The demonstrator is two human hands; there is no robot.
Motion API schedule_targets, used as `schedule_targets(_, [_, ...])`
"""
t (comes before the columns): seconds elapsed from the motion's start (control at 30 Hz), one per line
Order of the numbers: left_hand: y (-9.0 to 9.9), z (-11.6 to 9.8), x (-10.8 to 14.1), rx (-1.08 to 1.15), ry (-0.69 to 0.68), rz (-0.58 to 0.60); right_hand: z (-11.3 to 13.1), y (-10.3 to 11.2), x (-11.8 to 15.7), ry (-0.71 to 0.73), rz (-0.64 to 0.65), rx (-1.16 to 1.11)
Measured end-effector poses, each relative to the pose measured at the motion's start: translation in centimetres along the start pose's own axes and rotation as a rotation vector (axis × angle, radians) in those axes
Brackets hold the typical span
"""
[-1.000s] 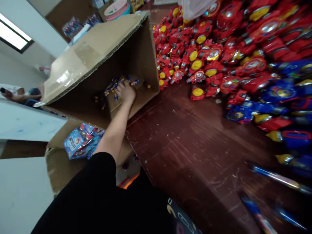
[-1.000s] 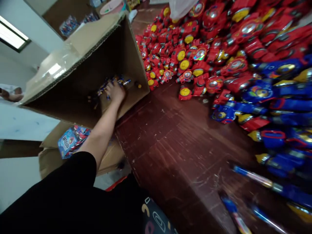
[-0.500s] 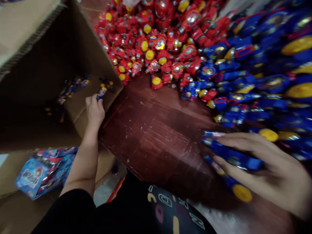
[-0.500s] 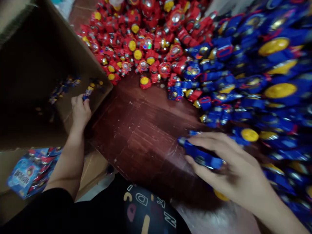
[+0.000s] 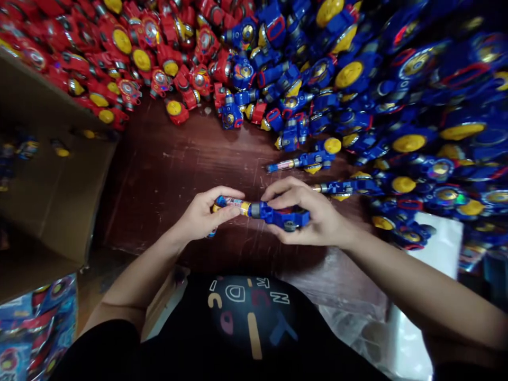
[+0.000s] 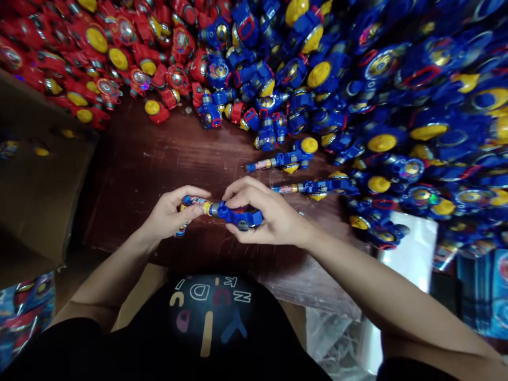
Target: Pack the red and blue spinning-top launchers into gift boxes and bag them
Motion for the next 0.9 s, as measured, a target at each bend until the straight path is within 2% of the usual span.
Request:
schedule_targets(0.07, [-0.7, -0.4, -0.1, -0.03, -0.088, -0.078, 0.6, -0.2, 0.9, 0.02, -0.107, 0.023])
schedule_targets(0.13, [-1.3, -1.1, -0.1, -0.122, -0.271, -0.185, 0.3, -0.6, 1.5, -0.086, -0.216, -0.041])
schedule_targets(0.17, [-1.6, -1.4, -0.1, -0.192, -0.381, -0.217, -0.3, -0.9, 1.8, -0.232, -0.239, -0.149])
schedule_targets(0.27, [-2.6, -1.9, -0.5, -0.411, -0.683, -0.189, -2.7, -2.7, 3.4, -0.895, -0.136, -0.686])
schedule_targets(0.3, [-2.7, -1.8, -0.8, -0.436, -0.72, -0.158, -3.0, -3.1, 4.0, -1.053, -0.086, -0.829])
schedule_targets(0.33, [-2.7, -1.5, -1.2, -0.427, -0.702, -0.141, -3.2, -3.0, 4.5, -1.122, -0.064, -0.893])
schedule_targets(0.37, [-2.6, -1.0, -1.6, -0.39, -0.63, -0.143, -3.3, -2.4, 4.8, -1.094, -0.092, -0.853])
schedule_targets(0.4, [-2.5, -0.3, -2.1, -0.337, -0.517, -0.159, -3.4, -1.4, 4.9, -0.996, -0.148, -0.715])
schedule_targets(0.47, [-2.6, 1.1, -2.9, -0.236, -0.269, -0.184, -3.0, 0.8, 5.3, -0.705, -0.228, -0.262])
schedule_targets(0.53, [-3.6, 1.9, -3.6, -0.181, -0.142, -0.152, -2.4, 2.0, 6.1, -0.509, -0.213, 0.186])
schedule_targets(0.57, [-4.3, 1.8, -4.0, -0.171, -0.155, -0.127, -2.4, 2.4, 6.6, -0.483, -0.187, 0.321])
schedule_targets(0.63, [-5.8, 0.8, -4.8, -0.191, -0.323, -0.08, -2.8, 3.1, 7.8, -0.554, -0.171, 0.345])
schedule_targets(0.7, [-7.2, -0.9, -5.7, -0.252, -0.597, -0.04, -3.4, 3.9, 9.1, -0.708, -0.176, 0.095])
schedule_targets(0.77, [-8.7, -2.2, -6.8, -0.316, -0.823, 0.018, -4.1, 4.9, 10.3, -0.844, -0.129, -0.22])
schedule_targets(0.83, [-9.9, -2.3, -8.6, -0.334, -0.894, 0.085, -4.7, 6.9, 11.2, -0.888, -0.104, -0.306])
schedule_targets(0.9, [-11.0, -1.1, -11.2, -0.307, -0.797, 0.133, -5.5, 10.2, 12.1, -0.872, -0.183, -0.064])
Point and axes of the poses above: each hand's wrist, its own x-axis away from the middle knuckle, its own y-axis out of the back of the hand, z = x × y, the point moved 4 cm from there along -x, towards the middle knuckle, and after that the axes turned 6 degrees about -y, right-handed, at the moved point
